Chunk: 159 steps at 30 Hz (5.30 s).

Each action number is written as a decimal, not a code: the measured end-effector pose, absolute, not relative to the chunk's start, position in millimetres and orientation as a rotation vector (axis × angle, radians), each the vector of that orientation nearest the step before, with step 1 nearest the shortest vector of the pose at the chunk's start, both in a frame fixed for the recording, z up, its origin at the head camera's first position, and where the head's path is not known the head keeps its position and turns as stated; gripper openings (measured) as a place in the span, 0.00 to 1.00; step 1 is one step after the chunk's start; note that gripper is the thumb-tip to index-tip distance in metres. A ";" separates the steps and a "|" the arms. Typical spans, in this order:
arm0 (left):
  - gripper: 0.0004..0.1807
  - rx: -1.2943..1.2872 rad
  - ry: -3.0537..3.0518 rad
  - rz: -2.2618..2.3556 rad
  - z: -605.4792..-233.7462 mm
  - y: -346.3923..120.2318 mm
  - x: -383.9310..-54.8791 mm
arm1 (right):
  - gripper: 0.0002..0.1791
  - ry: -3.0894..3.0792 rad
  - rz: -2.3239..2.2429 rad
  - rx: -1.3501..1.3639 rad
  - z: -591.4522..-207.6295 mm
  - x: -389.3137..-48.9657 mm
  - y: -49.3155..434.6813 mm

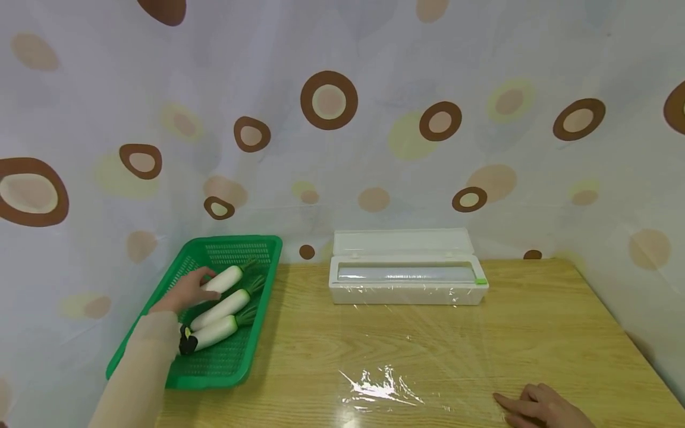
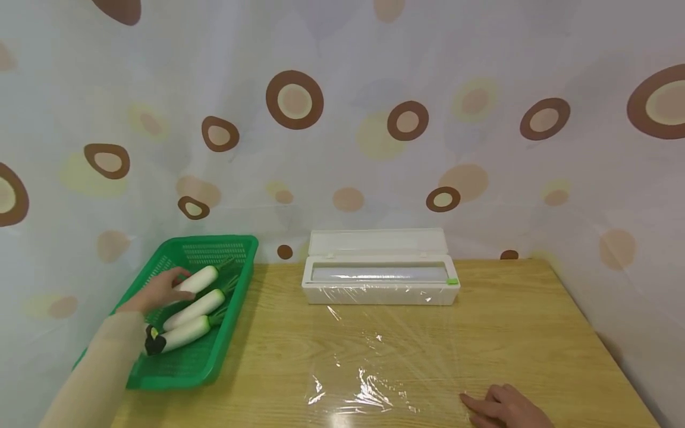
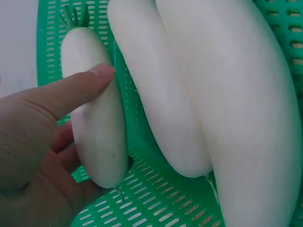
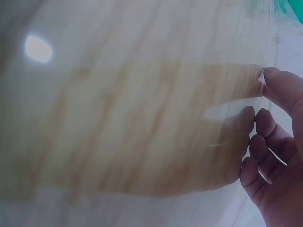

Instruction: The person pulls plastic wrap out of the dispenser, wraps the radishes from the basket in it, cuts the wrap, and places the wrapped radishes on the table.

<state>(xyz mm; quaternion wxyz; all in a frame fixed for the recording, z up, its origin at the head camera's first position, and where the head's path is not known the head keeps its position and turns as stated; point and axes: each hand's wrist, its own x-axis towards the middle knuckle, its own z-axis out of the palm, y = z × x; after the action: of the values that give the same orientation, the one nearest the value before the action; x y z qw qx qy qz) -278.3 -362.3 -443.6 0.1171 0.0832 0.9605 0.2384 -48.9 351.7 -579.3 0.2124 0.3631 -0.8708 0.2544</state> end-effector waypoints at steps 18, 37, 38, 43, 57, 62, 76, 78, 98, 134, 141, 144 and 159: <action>0.32 0.360 2.862 0.972 -418.0 -342.9 -264.1 | 0.35 -2.466 0.751 0.959 -578.1 -46.1 350.6; 0.32 0.520 2.950 1.068 -392.0 -290.1 -240.0 | 0.28 -2.377 0.726 1.047 -581.2 -50.7 353.7; 0.32 0.529 2.947 1.081 -389.1 -284.4 -237.7 | 0.27 -2.368 0.731 1.060 -581.3 -51.3 354.2; 0.30 0.591 2.928 1.152 -378.5 -255.9 -228.6 | 0.28 -2.354 0.751 1.093 -581.7 -52.6 355.5; 0.27 0.859 2.840 1.217 -372.1 -178.3 -198.4 | 0.36 -2.462 0.792 1.011 -578.2 -46.5 353.6; 0.28 0.957 2.803 1.185 -379.3 -153.5 -190.1 | 0.35 -2.479 0.806 0.990 -577.8 -45.3 354.0; 0.26 1.104 2.553 1.170 -430.7 -69.4 -170.2 | 0.33 -2.543 0.822 1.047 -572.3 -46.9 356.9; 0.26 1.139 2.560 1.114 -441.0 -56.1 -167.4 | 0.32 -2.558 0.831 1.058 -570.7 -47.1 356.2; 0.25 1.151 2.623 0.837 -505.8 1.8 -140.6 | 0.30 -2.675 0.897 0.998 -567.8 -46.3 353.2; 0.24 1.129 2.685 0.887 -525.7 -13.2 -130.2 | 0.18 -2.924 0.867 0.995 -552.8 -46.7 353.3; 0.22 1.142 2.746 0.897 -525.3 -15.2 -132.5 | 0.17 -2.877 0.699 1.014 -535.9 -47.7 344.2; 0.23 1.139 2.749 0.909 -525.9 -17.0 -132.7 | 0.19 -2.780 0.675 1.048 -531.5 -49.6 340.1; 0.13 1.361 2.523 0.703 -515.2 -74.4 -127.9 | 0.19 -2.651 0.618 1.247 -542.6 -59.4 349.1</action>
<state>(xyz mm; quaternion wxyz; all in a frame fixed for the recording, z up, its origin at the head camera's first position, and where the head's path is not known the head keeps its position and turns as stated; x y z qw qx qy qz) -127.9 -74.4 -515.2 0.0948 0.4589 0.8510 0.2371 -59.4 349.1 -542.6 0.0738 0.4153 -0.8830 0.2057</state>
